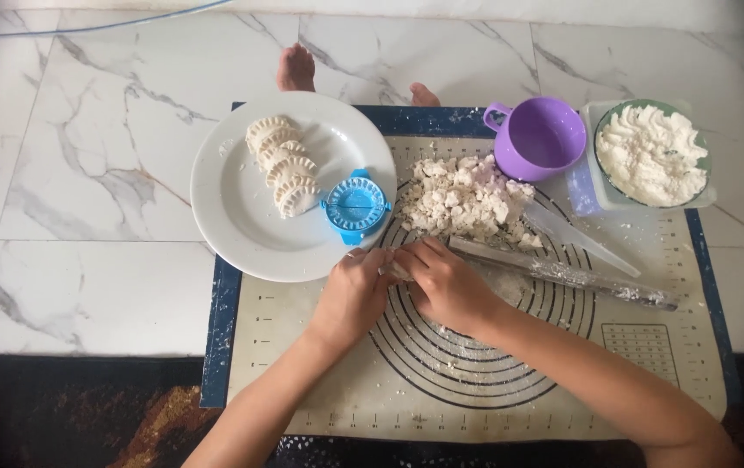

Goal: A person is preparing dumplings by shaping dough and using a plastic mold on a silicone mat.

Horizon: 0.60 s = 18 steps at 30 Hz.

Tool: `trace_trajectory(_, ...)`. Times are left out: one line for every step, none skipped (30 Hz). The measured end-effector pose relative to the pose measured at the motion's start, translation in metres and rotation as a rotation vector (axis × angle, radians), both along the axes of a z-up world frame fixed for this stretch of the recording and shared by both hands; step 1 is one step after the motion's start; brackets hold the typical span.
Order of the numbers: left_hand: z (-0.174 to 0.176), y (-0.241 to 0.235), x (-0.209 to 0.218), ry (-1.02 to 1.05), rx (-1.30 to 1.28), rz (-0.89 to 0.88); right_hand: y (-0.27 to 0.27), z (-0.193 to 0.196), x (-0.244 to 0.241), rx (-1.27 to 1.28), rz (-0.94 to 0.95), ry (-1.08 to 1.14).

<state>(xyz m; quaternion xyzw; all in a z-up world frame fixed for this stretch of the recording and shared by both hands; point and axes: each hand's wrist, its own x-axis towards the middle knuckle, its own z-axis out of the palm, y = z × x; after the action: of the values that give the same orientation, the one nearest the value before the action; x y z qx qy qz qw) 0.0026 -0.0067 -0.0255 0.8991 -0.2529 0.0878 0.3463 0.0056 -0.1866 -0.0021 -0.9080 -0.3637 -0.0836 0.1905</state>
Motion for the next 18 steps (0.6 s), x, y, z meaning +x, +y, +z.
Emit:
trace_trajectory(-0.002,-0.001,0.001,-0.004,0.0,0.002,0.0,-0.001,0.001,0.0,0.002,-0.004)
trace_trajectory(-0.004,-0.001,0.001,-0.024,-0.005,0.011,0.0,-0.002,0.002,0.01,-0.005,0.001)
trace_trajectory(-0.006,-0.002,0.001,-0.044,-0.01,0.019,0.0,-0.003,0.002,0.021,-0.012,0.006)
trace_trajectory(-0.007,-0.003,0.001,-0.048,-0.01,0.019,0.0,-0.006,0.003,0.021,-0.011,0.002)
trace_trajectory(-0.009,-0.003,0.001,-0.06,0.012,0.026,0.0,-0.009,0.003,0.05,-0.012,-0.011)
trace_trajectory(-0.009,-0.004,0.002,-0.073,0.034,0.03,-0.001,-0.012,0.004,0.079,-0.015,-0.026)
trace_trajectory(-0.008,-0.005,0.003,-0.08,0.033,0.028,-0.002,-0.012,0.006,0.079,-0.016,-0.033)
trace_trajectory(-0.007,-0.005,0.003,-0.077,0.048,0.032,-0.003,-0.013,0.007,0.091,-0.007,-0.049)
trace_trajectory(-0.006,-0.006,0.003,-0.074,0.062,0.036,-0.003,-0.013,0.007,0.103,0.003,-0.065)
trace_trajectory(-0.004,-0.005,0.002,-0.079,0.063,0.037,-0.005,-0.014,0.007,0.104,0.004,-0.07)
trace_trajectory(-0.001,-0.003,0.002,-0.062,0.044,0.032,-0.007,-0.015,0.008,0.064,-0.009,0.0)
trace_trajectory(0.001,-0.003,0.001,-0.046,0.024,0.026,-0.009,-0.015,0.009,0.022,-0.024,0.068)
trace_trajectory(0.004,-0.003,-0.001,-0.052,0.023,0.025,-0.011,-0.008,0.004,0.021,-0.024,0.062)
trace_trajectory(0.008,-0.003,-0.003,-0.05,0.031,0.026,-0.012,0.0,-0.001,0.031,-0.018,0.18)
trace_trajectory(0.011,-0.003,-0.004,-0.048,0.038,0.027,-0.013,0.007,-0.005,0.041,-0.011,0.299)
trace_trajectory(0.006,-0.001,-0.004,-0.053,0.037,0.027,-0.014,0.023,-0.007,0.039,-0.011,0.294)
trace_trajectory(0.0,0.0,-0.003,-0.039,0.064,0.016,-0.015,0.038,-0.01,0.065,-0.042,0.461)
trace_trajectory(-0.006,0.0,-0.001,-0.025,0.091,0.004,-0.017,0.053,-0.012,0.091,-0.076,0.629)
